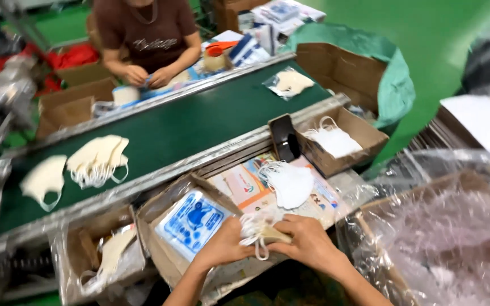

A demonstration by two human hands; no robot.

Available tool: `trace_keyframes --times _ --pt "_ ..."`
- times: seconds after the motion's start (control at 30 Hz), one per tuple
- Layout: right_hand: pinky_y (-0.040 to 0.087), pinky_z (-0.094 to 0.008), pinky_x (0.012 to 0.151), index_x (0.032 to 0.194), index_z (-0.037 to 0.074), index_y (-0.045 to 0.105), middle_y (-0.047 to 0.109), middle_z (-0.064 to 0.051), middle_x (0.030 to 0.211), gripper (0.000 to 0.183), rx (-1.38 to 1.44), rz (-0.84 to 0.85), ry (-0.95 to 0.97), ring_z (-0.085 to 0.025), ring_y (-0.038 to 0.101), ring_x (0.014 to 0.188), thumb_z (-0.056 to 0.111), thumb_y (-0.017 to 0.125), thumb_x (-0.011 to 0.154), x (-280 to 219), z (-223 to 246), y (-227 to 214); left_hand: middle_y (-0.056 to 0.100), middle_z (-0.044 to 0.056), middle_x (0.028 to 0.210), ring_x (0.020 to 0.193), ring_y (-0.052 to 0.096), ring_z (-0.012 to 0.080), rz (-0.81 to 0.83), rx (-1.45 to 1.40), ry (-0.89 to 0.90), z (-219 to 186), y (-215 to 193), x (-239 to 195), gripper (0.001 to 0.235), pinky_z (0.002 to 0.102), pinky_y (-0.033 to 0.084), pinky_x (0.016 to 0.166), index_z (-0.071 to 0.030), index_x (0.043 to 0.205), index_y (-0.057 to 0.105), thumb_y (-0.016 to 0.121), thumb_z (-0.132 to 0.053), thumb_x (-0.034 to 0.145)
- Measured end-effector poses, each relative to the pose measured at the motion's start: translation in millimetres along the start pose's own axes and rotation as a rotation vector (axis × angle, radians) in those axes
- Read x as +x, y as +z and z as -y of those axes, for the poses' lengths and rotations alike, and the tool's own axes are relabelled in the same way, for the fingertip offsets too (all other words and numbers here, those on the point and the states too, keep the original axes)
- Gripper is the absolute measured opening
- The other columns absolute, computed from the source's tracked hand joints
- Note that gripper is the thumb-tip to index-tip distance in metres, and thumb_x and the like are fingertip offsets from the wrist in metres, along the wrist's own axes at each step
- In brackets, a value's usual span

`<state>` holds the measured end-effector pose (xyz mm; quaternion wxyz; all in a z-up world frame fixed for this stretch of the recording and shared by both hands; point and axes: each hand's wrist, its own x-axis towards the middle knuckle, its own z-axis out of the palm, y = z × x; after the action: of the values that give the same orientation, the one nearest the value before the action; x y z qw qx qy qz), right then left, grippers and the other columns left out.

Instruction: Packing face masks into plastic bags and placing them into cardboard boxes at a factory workstation.

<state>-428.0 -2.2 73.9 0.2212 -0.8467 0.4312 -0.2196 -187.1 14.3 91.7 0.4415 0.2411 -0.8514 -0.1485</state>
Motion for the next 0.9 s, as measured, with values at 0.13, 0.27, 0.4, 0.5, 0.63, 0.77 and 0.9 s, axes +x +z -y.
trace_keyframes --times 0.13,0.27,0.4,0.5,0.63,0.77,0.9 --pt "0.053 -0.043 0.073 0.094 0.011 0.079 0.068 -0.011 0.085 0.026 0.299 0.130 -0.012 -0.031 0.068 0.085 0.029 0.083 0.076 -2.9 -12.9 9.9 0.081 0.012 0.090 0.077 0.069 0.0160 0.345 -0.328 -0.866 32.7 29.9 -34.6 0.042 0.033 0.056 0.073 0.001 0.111 0.080 0.089 -0.020 0.076" --pt "0.050 -0.046 0.078 0.090 0.008 0.078 0.064 -0.015 0.092 0.022 -0.032 0.228 -0.059 -0.036 0.063 0.093 0.023 0.084 0.075 -7.7 -33.3 53.7 0.083 0.010 0.095 0.087 0.074 0.0103 0.278 -0.405 -0.821 40.3 64.4 -39.1 0.037 0.027 0.059 0.081 0.003 0.110 0.079 0.084 -0.011 0.076" --pt "0.051 -0.042 0.078 0.095 0.011 0.079 0.065 -0.011 0.091 0.026 0.271 0.101 0.039 -0.032 0.066 0.091 0.027 0.084 0.075 -10.1 -37.1 -5.1 0.082 0.010 0.100 0.091 0.074 0.0106 0.140 -0.485 -0.891 38.3 61.9 -28.6 0.039 0.026 0.059 0.083 0.003 0.116 0.075 0.082 -0.008 0.079" --pt "0.051 -0.039 0.082 0.084 0.009 0.076 0.066 -0.008 0.098 0.019 0.326 0.085 0.125 -0.028 0.067 0.096 0.026 0.081 0.076 -16.5 -52.5 -4.2 0.083 0.010 0.103 0.090 0.073 0.0103 0.148 -0.589 -1.025 35.2 66.4 -28.7 0.044 0.026 0.059 0.082 0.001 0.122 0.073 0.080 -0.009 0.080" --pt "0.046 -0.041 0.091 0.096 0.007 0.071 0.063 -0.012 0.109 0.027 0.379 0.132 0.051 -0.032 0.060 0.108 0.028 0.081 0.082 -23.4 -59.7 1.0 0.083 0.012 0.104 0.093 0.074 0.0118 0.179 -0.578 -1.022 40.3 75.0 -29.6 0.044 0.027 0.059 0.086 0.001 0.125 0.073 0.078 -0.006 0.082" --pt "0.047 -0.040 0.091 0.098 0.010 0.075 0.066 -0.009 0.104 0.025 0.361 0.152 0.139 -0.029 0.062 0.107 0.028 0.077 0.082 -30.8 -70.5 13.2 0.082 0.011 0.106 0.095 0.072 0.0113 0.221 -0.505 -1.047 38.0 75.4 -29.1 0.048 0.027 0.058 0.087 -0.002 0.127 0.071 0.081 -0.004 0.080" --pt "0.048 -0.043 0.089 0.094 0.007 0.076 0.066 -0.012 0.114 0.021 0.306 -0.067 -0.058 -0.033 0.062 0.109 0.024 0.077 0.081 -27.8 -70.0 8.5 0.081 0.009 0.110 0.099 0.072 0.0108 0.212 -0.566 -0.981 38.2 80.1 -21.3 0.047 0.026 0.057 0.091 -0.003 0.128 0.071 0.080 -0.006 0.082"
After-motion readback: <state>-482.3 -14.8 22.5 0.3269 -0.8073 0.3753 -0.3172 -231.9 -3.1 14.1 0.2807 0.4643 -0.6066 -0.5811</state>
